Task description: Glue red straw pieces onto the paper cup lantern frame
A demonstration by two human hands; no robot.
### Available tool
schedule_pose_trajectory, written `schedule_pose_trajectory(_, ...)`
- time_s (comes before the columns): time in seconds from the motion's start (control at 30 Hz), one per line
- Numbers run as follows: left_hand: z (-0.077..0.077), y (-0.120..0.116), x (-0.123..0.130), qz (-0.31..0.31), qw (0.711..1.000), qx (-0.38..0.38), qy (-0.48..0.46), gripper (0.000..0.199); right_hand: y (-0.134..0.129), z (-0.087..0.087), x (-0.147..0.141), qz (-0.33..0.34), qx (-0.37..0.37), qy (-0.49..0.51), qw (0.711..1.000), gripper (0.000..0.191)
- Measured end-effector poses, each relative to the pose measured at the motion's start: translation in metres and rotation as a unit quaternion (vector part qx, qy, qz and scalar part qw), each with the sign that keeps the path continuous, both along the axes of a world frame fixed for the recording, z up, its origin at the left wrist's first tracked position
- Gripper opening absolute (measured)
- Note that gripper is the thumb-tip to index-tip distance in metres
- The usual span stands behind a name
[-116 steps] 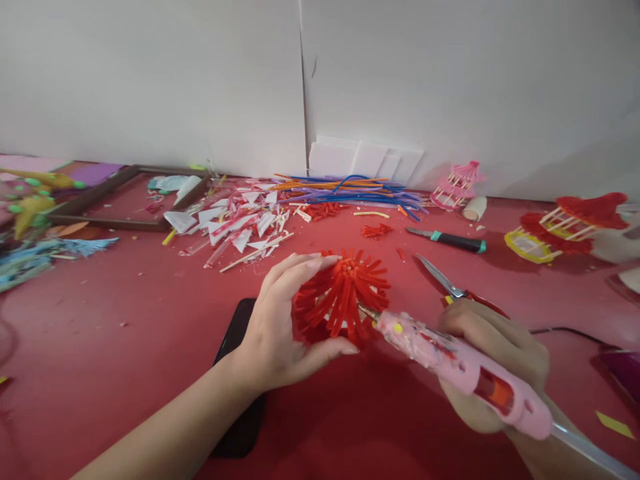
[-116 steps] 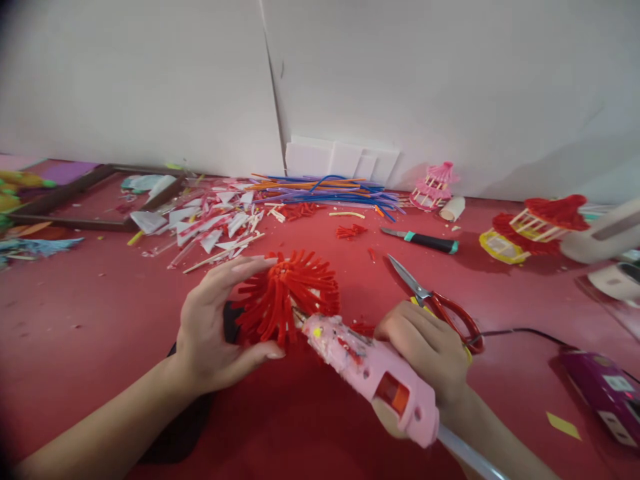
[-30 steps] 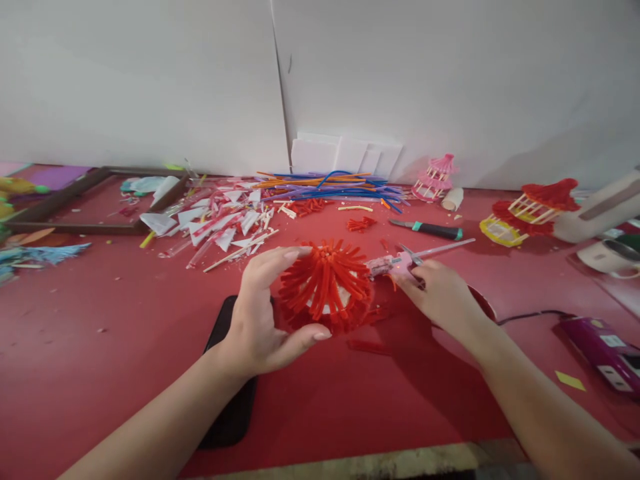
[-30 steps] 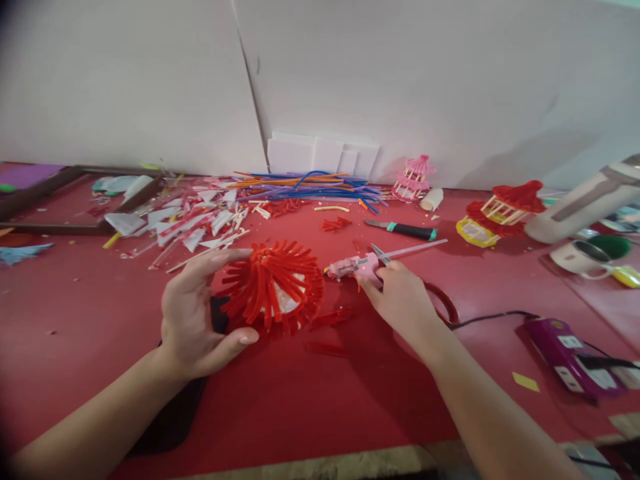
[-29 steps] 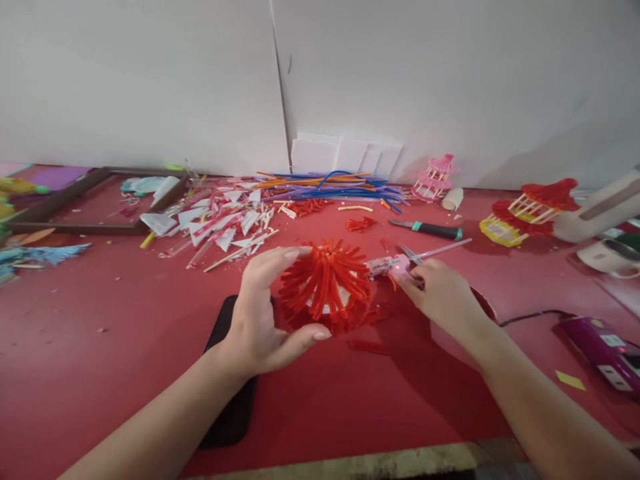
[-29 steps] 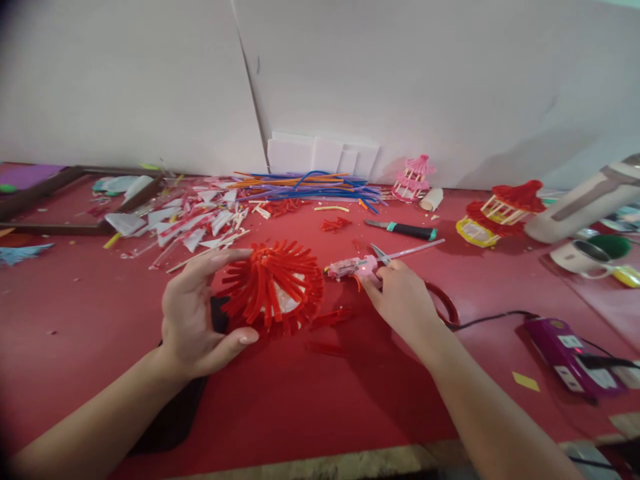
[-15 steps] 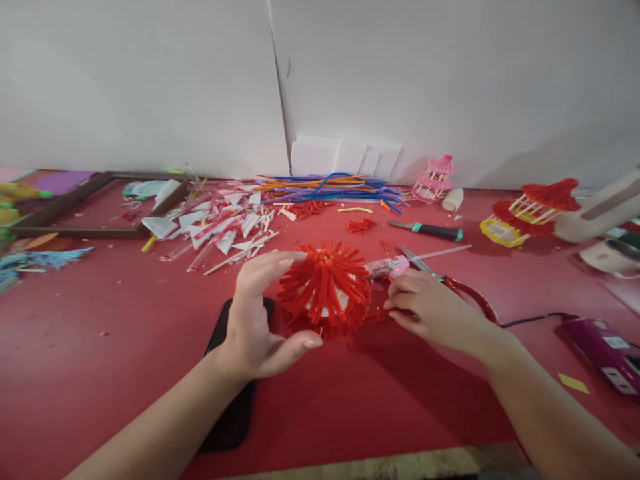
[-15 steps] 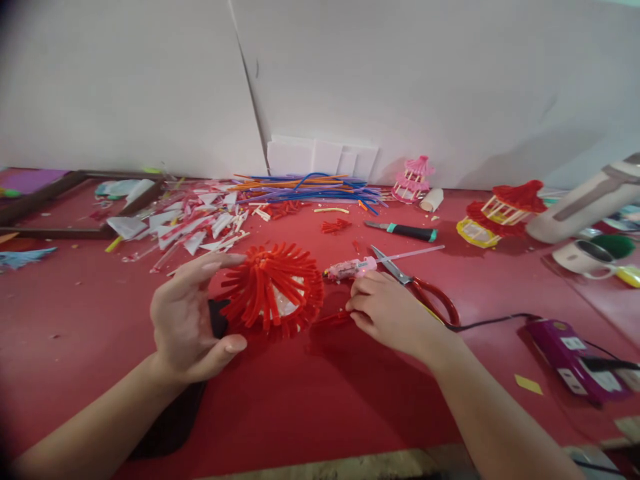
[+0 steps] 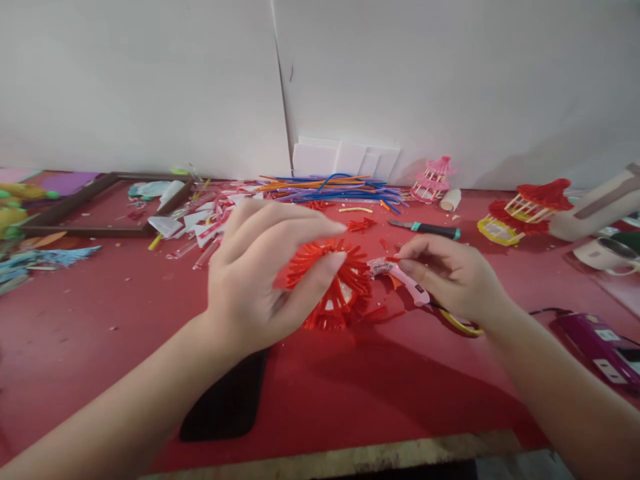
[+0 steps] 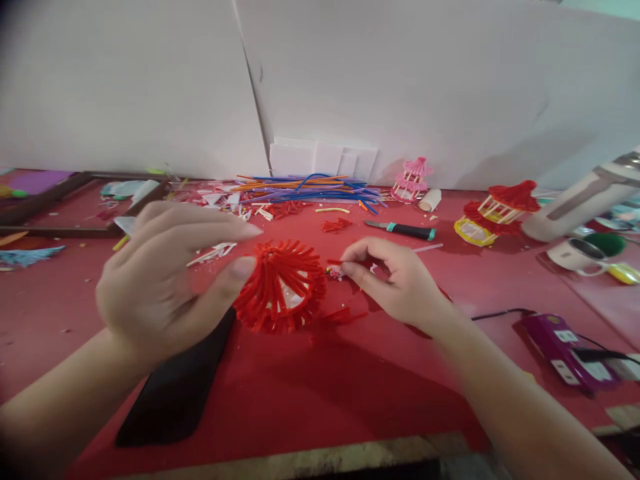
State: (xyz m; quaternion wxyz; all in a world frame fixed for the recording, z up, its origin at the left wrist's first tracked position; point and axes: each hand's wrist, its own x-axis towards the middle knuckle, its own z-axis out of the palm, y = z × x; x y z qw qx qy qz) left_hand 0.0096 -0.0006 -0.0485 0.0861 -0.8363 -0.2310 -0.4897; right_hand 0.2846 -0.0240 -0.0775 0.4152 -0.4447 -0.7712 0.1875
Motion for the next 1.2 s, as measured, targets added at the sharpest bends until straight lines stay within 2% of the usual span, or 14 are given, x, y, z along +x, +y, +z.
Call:
schedule_pose_trajectory(0.1,0.023,0.003,0.014,-0.016,0.996,-0.073,0.048,0.011,0.007,0.024,-0.015,0.015,0.039,0.031,0.999,0.013)
schedule_pose_trajectory(0.23,0.037,0.005,0.025,0.008,0.994,-0.105,0.012,0.012,0.018,0.052,-0.035,0.025,0.076,0.047,0.996,0.020)
schedule_pose_trajectory(0.33,0.046,0.010,0.019,0.008,0.994,-0.113,-0.012,0.013,0.025,0.065,-0.046,0.030,0.089,0.058,0.994,0.025)
schedule_pose_trajectory(0.4,0.052,0.022,0.007,0.005,0.991,-0.129,-0.014,0.014,0.031,0.068,-0.047,0.029,0.089,0.066,0.993,0.028)
schedule_pose_trajectory(0.47,0.056,0.041,-0.009,0.012,0.986,-0.153,-0.072,0.015,0.042,0.066,-0.043,0.008,0.093,0.081,0.992,0.030)
schedule_pose_trajectory(0.53,0.059,0.059,-0.023,0.028,0.964,-0.197,-0.178,0.017,0.056,0.058,-0.035,-0.037,0.105,0.098,0.989,0.033)
schedule_pose_trajectory(0.63,0.055,0.074,-0.029,0.044,0.962,-0.189,-0.190,0.017,0.076,0.040,-0.026,-0.111,0.104,0.062,0.986,0.050)
schedule_pose_trajectory(0.67,0.052,0.074,-0.026,0.041,0.966,-0.187,-0.173,0.016,0.080,0.034,-0.025,-0.097,0.103,0.042,0.989,0.048)
schedule_pose_trajectory(0.73,0.044,0.067,-0.015,0.036,0.972,-0.198,-0.123,0.012,0.082,0.025,-0.028,-0.032,0.096,0.036,0.994,0.030)
schedule_pose_trajectory(0.77,0.041,0.062,-0.008,0.037,0.974,-0.212,-0.077,0.015,0.081,0.023,-0.032,0.010,0.084,0.053,0.995,0.037)
schedule_pose_trajectory(0.83,0.034,0.052,0.004,0.032,0.972,-0.228,-0.047,0.019,0.074,0.021,-0.039,0.069,0.043,0.109,0.991,0.058)
schedule_pose_trajectory(0.9,0.031,0.045,0.012,0.019,0.966,-0.256,-0.028,0.022,0.066,0.022,-0.047,0.071,0.018,0.150,0.986,0.043)
schedule_pose_trajectory(1.0,0.032,0.039,0.015,-0.010,0.957,-0.289,-0.023,0.022,0.057,0.025,-0.054,0.026,0.052,0.167,0.984,0.015)
schedule_pose_trajectory(1.2,0.036,0.034,0.016,-0.027,0.946,-0.322,-0.021,0.020,0.053,0.028,-0.058,0.041,0.138,0.208,0.968,0.012)
